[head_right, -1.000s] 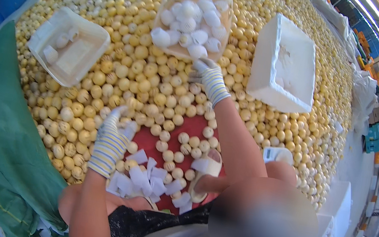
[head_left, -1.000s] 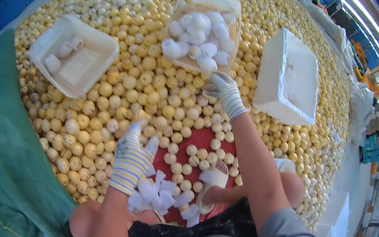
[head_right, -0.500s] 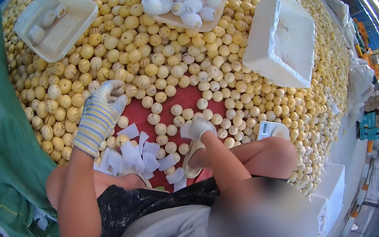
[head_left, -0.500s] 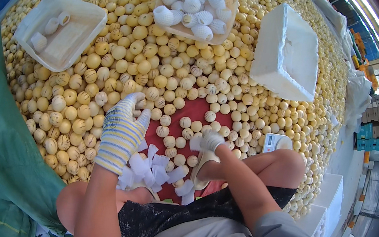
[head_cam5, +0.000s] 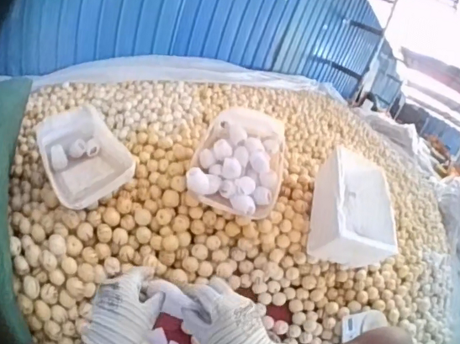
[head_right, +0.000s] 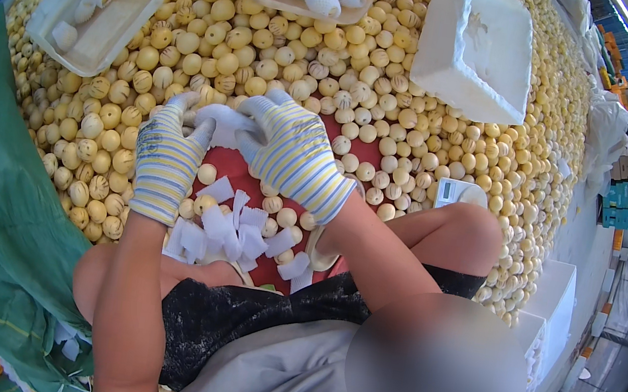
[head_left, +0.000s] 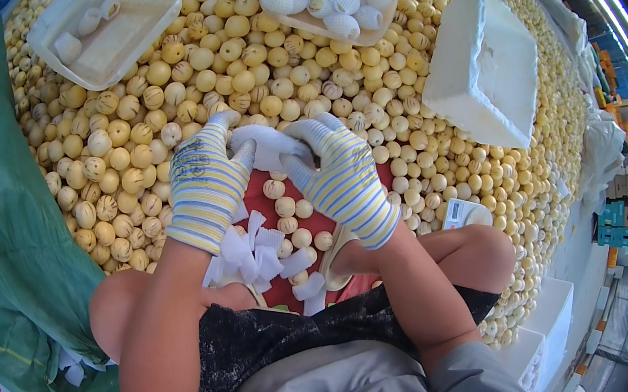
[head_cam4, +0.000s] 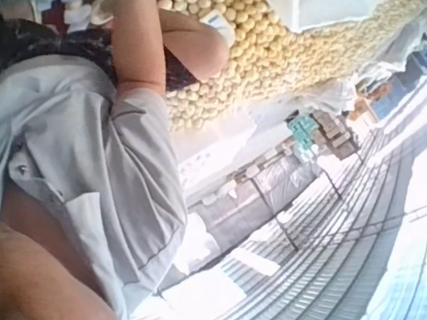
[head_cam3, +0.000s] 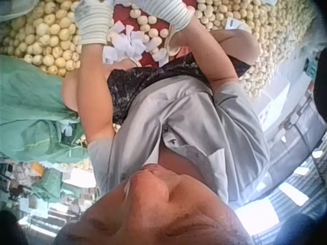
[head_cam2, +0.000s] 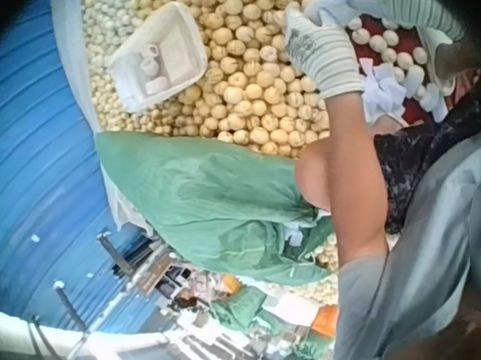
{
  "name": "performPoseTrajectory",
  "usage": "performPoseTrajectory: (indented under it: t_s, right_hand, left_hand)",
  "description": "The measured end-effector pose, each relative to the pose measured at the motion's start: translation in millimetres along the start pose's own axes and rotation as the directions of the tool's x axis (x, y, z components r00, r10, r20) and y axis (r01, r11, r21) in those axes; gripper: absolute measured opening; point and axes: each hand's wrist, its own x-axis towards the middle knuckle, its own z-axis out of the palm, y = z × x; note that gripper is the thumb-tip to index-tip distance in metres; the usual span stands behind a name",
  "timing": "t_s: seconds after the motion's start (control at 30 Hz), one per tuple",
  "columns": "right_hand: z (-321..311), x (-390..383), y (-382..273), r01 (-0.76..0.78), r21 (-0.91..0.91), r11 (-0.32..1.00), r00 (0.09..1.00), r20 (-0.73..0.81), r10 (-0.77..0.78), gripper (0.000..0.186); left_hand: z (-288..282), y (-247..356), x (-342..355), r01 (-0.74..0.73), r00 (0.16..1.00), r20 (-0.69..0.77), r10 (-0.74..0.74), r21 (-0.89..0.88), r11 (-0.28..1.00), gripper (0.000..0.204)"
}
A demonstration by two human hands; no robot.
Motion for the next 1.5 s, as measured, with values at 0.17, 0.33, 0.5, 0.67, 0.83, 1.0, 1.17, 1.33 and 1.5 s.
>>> performPoseTrajectory:
  t_s: [0.17,0.33,0.5,0.67,0.83,1.0,1.17,1.33,1.5]
  right_hand:
    - [6.2,-5.8,2.5,-0.038,0.110,0.993,0.999,-0.019,0.040,0.032]
    - [-8.5,3.5,26.1,-0.407,0.601,0.688,0.900,0.134,0.416,0.032]
    - [6.9,6.3,29.1,-0.269,0.625,0.732,0.946,0.031,0.322,0.030]
    - [19.2,13.7,34.0,-0.197,0.686,0.701,0.965,0.007,0.264,0.027]
    - [28.6,19.2,71.8,-0.338,0.696,0.634,0.934,0.328,0.139,0.030]
    - [93.8,-54.8,277.8,-0.299,-0.601,0.741,0.791,0.278,0.545,0.051]
    - [128.6,-69.6,283.8,-0.267,-0.635,0.725,0.635,0.450,0.628,0.057]
    - [74.5,-39.5,266.4,-0.792,0.419,0.445,0.602,0.411,0.684,0.062]
    - [25.4,31.8,124.8,-0.344,0.755,0.559,0.936,0.229,0.267,0.060]
  left_hand:
    - [5.4,1.7,4.4,-0.018,1.000,0.008,0.019,-0.199,0.980,0.040]
    - [-7.5,6.7,11.4,-0.046,0.994,0.050,0.100,-0.630,0.776,0.045]
    - [-21.4,9.6,10.4,0.180,0.947,0.295,0.123,-0.810,0.558,0.053]
    - [-21.1,3.2,10.9,0.253,0.929,0.365,0.065,-0.751,0.610,0.056]
    - [-15.6,-10.2,13.4,0.206,0.956,0.291,0.022,-0.726,0.656,0.047]
    - [1.8,1.9,29.3,0.237,0.963,0.263,-0.063,-0.710,0.663,0.039]
    - [-10.6,-8.9,20.6,0.276,0.961,0.201,-0.192,-0.609,0.743,0.041]
    - [23.1,-33.6,28.9,0.128,0.990,0.036,-0.133,-0.608,0.783,0.042]
    - [3.8,-12.1,28.9,0.393,0.919,0.320,-0.230,-0.690,0.608,0.054]
